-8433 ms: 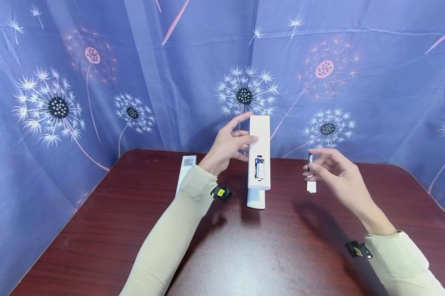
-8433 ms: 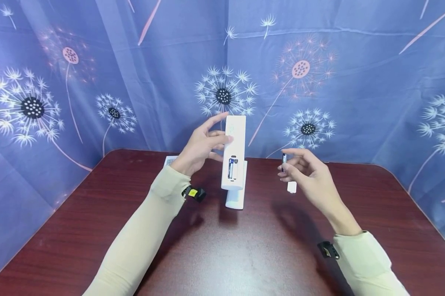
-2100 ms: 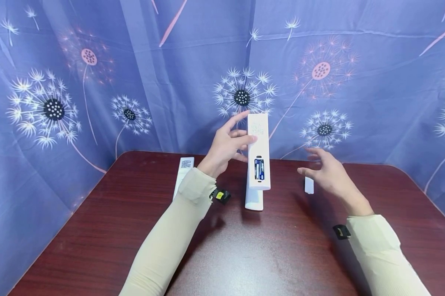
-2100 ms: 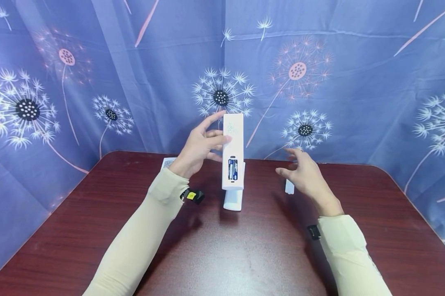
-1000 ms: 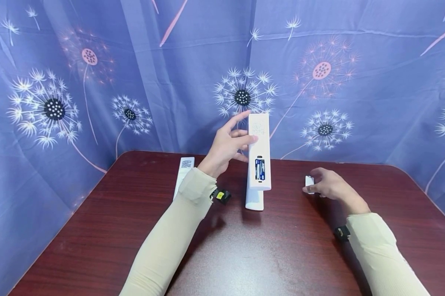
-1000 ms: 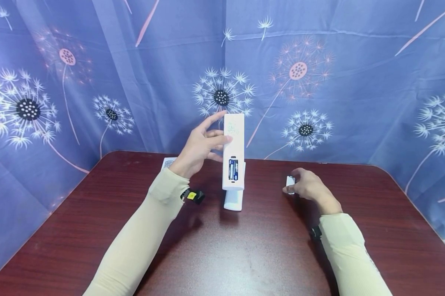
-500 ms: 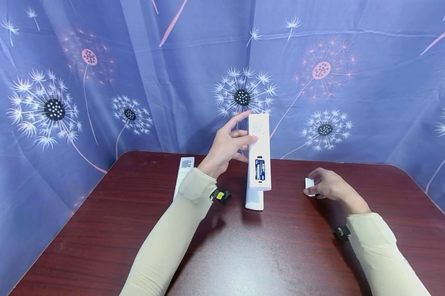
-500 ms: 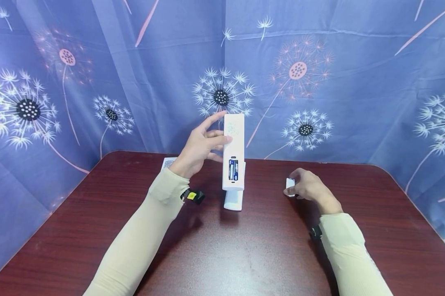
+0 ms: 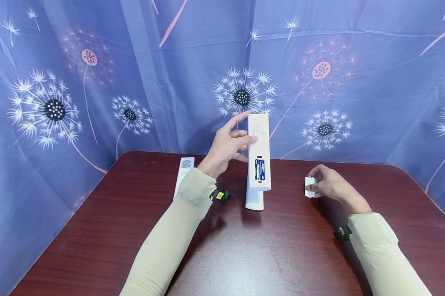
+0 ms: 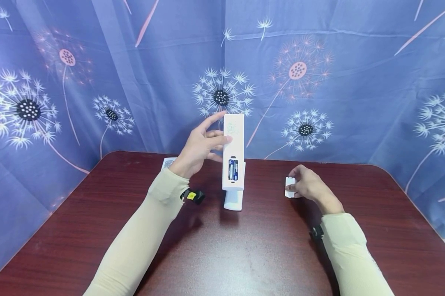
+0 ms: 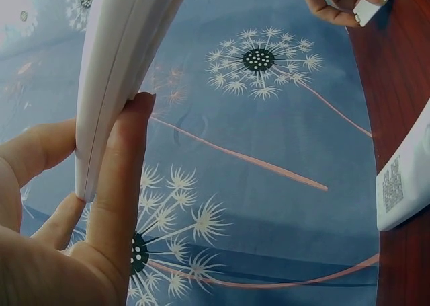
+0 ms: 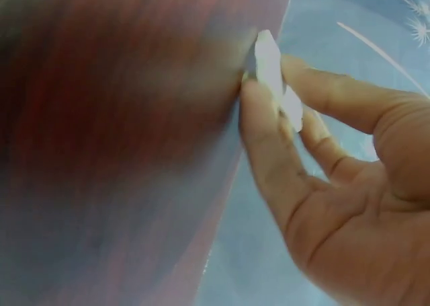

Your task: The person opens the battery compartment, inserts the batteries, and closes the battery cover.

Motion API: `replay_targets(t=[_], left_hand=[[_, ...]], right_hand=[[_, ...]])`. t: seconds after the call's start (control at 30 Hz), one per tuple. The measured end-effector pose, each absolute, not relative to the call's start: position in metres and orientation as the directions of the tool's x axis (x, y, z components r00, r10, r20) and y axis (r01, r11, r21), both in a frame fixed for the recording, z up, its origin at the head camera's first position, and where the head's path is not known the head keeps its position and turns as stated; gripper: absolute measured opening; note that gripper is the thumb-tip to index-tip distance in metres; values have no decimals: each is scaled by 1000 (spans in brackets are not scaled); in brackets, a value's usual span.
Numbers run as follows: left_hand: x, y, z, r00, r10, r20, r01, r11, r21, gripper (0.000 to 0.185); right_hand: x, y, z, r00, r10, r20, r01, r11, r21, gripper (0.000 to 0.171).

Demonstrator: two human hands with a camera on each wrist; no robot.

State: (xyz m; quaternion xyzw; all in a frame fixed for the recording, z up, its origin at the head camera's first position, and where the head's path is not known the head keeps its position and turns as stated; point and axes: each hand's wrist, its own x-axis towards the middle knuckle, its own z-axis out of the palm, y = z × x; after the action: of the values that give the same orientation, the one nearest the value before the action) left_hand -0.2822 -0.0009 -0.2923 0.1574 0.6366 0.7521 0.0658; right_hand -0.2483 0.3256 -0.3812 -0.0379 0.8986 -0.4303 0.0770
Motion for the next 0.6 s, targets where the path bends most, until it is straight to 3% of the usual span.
replay_targets(t=[0.27, 0.6], left_hand=[[-282, -1, -292, -941, 302, 154, 100, -187, 977, 73], [-283, -1, -292, -942, 300, 146, 92, -186, 978, 73]], right_hand=[[-248, 325, -380, -981, -191, -47, -55, 496, -867, 40], [-244, 310, -360, -966, -196, 167, -238, 435, -869, 44]])
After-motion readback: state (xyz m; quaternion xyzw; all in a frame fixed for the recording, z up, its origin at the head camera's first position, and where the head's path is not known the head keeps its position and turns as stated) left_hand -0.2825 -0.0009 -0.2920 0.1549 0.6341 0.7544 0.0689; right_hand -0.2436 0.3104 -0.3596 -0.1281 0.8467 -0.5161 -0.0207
